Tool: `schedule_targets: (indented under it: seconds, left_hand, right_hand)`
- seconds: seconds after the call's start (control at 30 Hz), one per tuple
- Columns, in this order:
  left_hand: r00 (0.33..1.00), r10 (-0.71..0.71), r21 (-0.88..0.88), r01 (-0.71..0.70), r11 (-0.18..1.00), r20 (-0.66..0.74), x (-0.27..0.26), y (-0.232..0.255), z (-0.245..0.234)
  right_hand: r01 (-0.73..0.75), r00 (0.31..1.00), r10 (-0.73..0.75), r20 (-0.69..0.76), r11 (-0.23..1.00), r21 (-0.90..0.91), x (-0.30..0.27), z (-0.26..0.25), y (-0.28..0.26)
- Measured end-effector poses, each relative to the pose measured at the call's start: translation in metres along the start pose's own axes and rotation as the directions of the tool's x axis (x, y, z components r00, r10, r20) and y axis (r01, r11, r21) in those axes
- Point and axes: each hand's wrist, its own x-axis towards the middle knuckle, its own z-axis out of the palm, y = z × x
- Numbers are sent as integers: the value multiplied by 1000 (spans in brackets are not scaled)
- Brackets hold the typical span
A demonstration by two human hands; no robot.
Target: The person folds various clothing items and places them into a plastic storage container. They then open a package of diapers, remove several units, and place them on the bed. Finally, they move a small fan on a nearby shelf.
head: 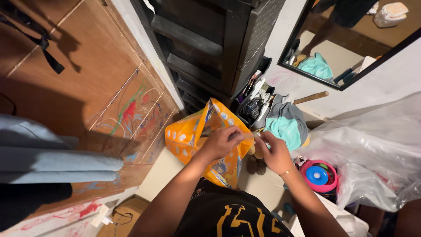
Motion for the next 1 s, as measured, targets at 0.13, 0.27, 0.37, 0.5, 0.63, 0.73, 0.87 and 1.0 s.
schedule_targets:
  seconds: [0.13, 0.27, 0.37, 0.5, 0.63, 0.73, 0.87, 1.0]
  left_hand:
    - [982, 137, 30, -134, 991, -134, 23, 9, 0]
    - [958, 139, 142, -106, 984, -249, 55, 13, -20]
    - [908, 230, 194, -170, 966, -352, 78, 19, -39]
    - [890, 186, 86, -165, 982, -417, 96, 37, -53]
    - [917, 245, 71, -235, 969, -314, 99, 70, -74]
    - [905, 314, 132, -287, 949, -287, 96, 98, -90]
    - [787, 482, 187, -445, 876, -386, 105, 132, -102]
    - [709, 526, 267, -454, 850, -470, 123, 154, -107]
  right_hand:
    - [9, 1000, -9, 20, 1000, 28, 34, 3, 1]
    - [238, 963, -252, -99, 962, -138, 79, 2, -2]
    - [497, 819, -543, -185, 832, -245, 118, -3, -13]
    - [576, 781, -582, -227, 811, -100, 157, -8, -34]
    - [389, 891, -374, -256, 921, 7, 161, -18, -53]
    - [358, 902, -307, -303, 924, 132, 154, -31, -70]
    - [485, 825, -429, -368, 872, 72, 154, -55, -104]
    - [565, 679, -636, -368, 772, -291, 167, -79, -136]
